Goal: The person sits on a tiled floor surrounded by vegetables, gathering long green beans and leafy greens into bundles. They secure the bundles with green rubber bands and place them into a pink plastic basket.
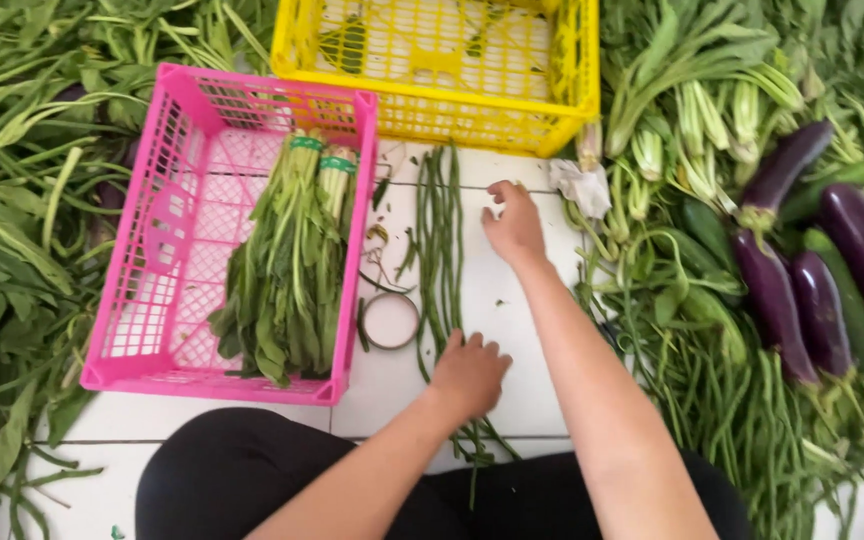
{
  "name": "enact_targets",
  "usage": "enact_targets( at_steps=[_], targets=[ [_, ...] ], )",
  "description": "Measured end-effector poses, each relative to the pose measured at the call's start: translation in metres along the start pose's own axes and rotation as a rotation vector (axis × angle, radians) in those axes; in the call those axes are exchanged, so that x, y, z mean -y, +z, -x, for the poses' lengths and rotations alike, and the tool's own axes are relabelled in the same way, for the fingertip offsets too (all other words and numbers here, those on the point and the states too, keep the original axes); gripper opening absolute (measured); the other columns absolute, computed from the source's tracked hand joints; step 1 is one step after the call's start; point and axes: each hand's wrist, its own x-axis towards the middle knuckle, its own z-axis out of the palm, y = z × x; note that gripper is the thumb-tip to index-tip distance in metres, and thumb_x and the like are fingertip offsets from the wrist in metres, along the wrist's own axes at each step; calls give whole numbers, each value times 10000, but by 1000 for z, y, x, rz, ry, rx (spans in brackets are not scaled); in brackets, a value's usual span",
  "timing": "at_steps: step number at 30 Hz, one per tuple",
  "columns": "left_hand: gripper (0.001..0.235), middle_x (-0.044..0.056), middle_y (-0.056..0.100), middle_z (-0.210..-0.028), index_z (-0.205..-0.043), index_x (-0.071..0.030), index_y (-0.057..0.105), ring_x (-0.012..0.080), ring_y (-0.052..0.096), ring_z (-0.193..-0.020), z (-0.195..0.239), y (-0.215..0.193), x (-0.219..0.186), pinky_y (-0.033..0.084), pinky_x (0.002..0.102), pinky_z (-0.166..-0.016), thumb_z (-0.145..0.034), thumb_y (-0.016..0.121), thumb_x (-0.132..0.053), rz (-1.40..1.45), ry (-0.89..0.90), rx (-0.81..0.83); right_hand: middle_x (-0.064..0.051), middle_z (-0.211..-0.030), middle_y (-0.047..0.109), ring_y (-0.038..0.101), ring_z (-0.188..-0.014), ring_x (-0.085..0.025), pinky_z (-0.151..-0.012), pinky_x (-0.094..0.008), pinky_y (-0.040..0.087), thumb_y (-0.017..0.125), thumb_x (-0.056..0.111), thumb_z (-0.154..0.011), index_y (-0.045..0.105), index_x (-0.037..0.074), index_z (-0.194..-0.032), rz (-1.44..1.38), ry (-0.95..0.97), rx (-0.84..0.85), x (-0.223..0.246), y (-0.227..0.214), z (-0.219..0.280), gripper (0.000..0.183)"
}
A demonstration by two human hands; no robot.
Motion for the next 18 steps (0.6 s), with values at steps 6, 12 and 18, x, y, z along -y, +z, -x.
enact_targets(
  at_steps=[6,12,18],
  targets=[
    [235,84,752,-1112,-1111,-206,754,326,681,-1094,0,-10,5,420,521,-985,-918,620,-205,61,28,-71,-26,-1008,748,710,-1058,-289,-896,-440,584,631,257,-900,723,231,-1017,283,162,18,-104,-64,26,151],
    [260,76,759,-1104,-1140,-197,735,331,688,-1119,1,-9,12,434,513,-1000,-932,580,-206,158,-3,-12,-232,-1065,762,723,-1052,-422,-881,-527,585,589,220,-862,797,125,-979,474,485,223,-156,-155,109,257],
    [278,56,740,-1032,-1163,-181,707,280,700,-1042,13,-23,6,457,445,-941,-963,516,-210,176,1,61,-296,-1110,745,710,-1077,-481,-916,-571,575,671,167,-834,775,6,-1118,433,560,302,-125,-185,189,342]
  ],
)
